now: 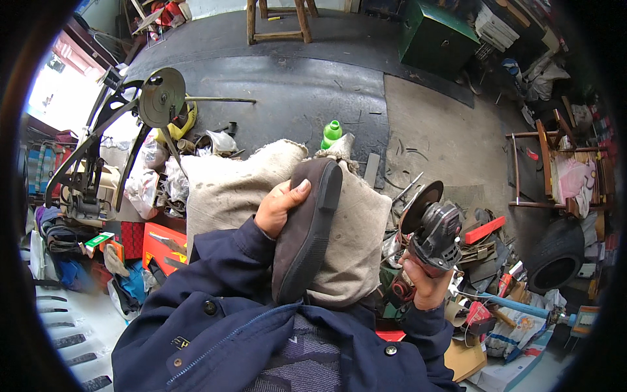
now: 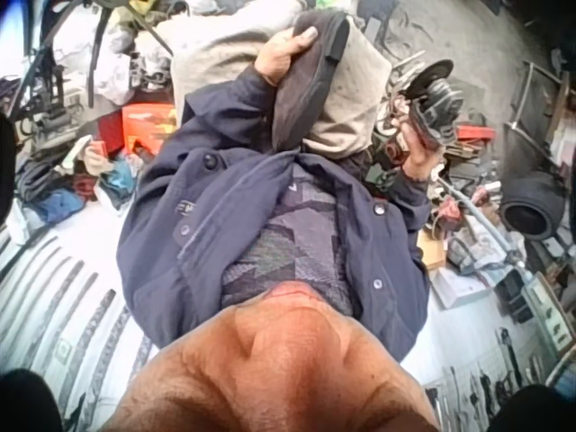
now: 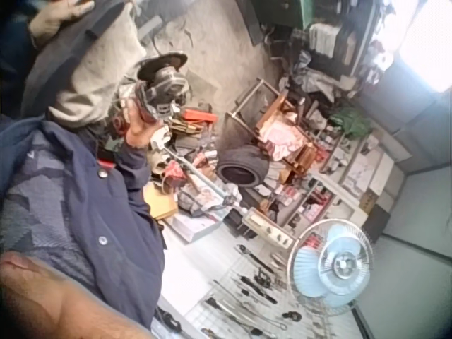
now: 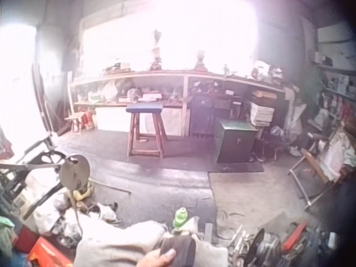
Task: The person holds a dark shoe in the left hand and uses a handheld angle grinder with a sanding disc in the right hand to grind the shoe's sole. The person repeatedly moves the grinder along the sole surface, rotating the shoe to access different areas.
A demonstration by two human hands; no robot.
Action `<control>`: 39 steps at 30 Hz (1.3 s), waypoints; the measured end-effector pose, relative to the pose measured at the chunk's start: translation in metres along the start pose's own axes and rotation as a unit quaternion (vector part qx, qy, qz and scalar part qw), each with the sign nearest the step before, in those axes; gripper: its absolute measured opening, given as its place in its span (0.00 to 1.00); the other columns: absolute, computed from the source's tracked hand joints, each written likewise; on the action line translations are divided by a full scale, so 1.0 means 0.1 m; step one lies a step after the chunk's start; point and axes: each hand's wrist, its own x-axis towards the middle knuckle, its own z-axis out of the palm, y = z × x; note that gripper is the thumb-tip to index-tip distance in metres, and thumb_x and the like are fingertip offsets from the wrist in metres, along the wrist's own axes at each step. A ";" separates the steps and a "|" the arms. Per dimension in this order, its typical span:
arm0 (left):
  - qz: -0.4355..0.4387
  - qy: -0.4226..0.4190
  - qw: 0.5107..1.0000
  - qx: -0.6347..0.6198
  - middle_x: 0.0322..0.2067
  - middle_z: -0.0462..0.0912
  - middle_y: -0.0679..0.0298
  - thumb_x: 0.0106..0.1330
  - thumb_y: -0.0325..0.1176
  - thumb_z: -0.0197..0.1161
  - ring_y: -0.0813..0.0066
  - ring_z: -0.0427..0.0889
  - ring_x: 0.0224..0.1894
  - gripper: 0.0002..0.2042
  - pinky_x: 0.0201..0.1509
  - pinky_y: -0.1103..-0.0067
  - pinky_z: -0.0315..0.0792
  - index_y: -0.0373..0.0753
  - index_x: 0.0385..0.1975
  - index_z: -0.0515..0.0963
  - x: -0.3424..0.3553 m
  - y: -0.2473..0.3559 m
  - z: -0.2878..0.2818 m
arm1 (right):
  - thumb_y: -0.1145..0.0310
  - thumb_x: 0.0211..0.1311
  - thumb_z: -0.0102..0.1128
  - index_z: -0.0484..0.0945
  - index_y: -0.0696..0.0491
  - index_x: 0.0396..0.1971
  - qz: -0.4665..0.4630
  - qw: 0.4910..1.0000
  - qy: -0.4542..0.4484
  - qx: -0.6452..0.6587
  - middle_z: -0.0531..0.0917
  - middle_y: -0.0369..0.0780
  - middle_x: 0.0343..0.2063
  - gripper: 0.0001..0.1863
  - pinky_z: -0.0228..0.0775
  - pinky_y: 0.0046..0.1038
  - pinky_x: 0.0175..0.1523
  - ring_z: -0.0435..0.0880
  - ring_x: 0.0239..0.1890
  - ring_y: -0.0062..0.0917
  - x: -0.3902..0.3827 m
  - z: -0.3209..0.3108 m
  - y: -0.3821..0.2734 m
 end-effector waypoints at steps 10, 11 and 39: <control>0.007 -0.104 0.982 -0.156 0.57 0.90 0.59 0.90 0.41 0.56 0.73 0.90 0.57 0.20 0.63 0.76 0.85 0.31 0.68 0.80 0.40 -0.29 -0.80 | 0.78 0.57 0.77 0.83 0.62 0.63 -0.013 0.996 -0.059 -0.066 0.91 0.42 0.53 0.31 0.79 0.32 0.65 0.90 0.53 0.26 0.07 0.10 -0.21; 0.008 -0.109 0.981 -0.157 0.57 0.90 0.59 0.90 0.41 0.56 0.74 0.90 0.57 0.20 0.63 0.76 0.85 0.31 0.68 0.80 0.40 -0.32 -0.82 | 0.77 0.57 0.76 0.83 0.62 0.64 -0.017 0.994 -0.068 -0.082 0.91 0.41 0.53 0.31 0.79 0.32 0.66 0.90 0.53 0.26 0.08 0.10 -0.23; 0.072 -0.007 0.989 0.132 0.58 0.88 0.67 0.88 0.37 0.62 0.81 0.85 0.55 0.20 0.62 0.78 0.80 0.34 0.72 0.77 -0.01 0.07 0.24 | 0.78 0.53 0.80 0.87 0.60 0.57 0.036 0.980 -0.131 -0.144 0.93 0.38 0.49 0.28 0.80 0.29 0.63 0.91 0.51 0.23 0.05 0.15 -0.42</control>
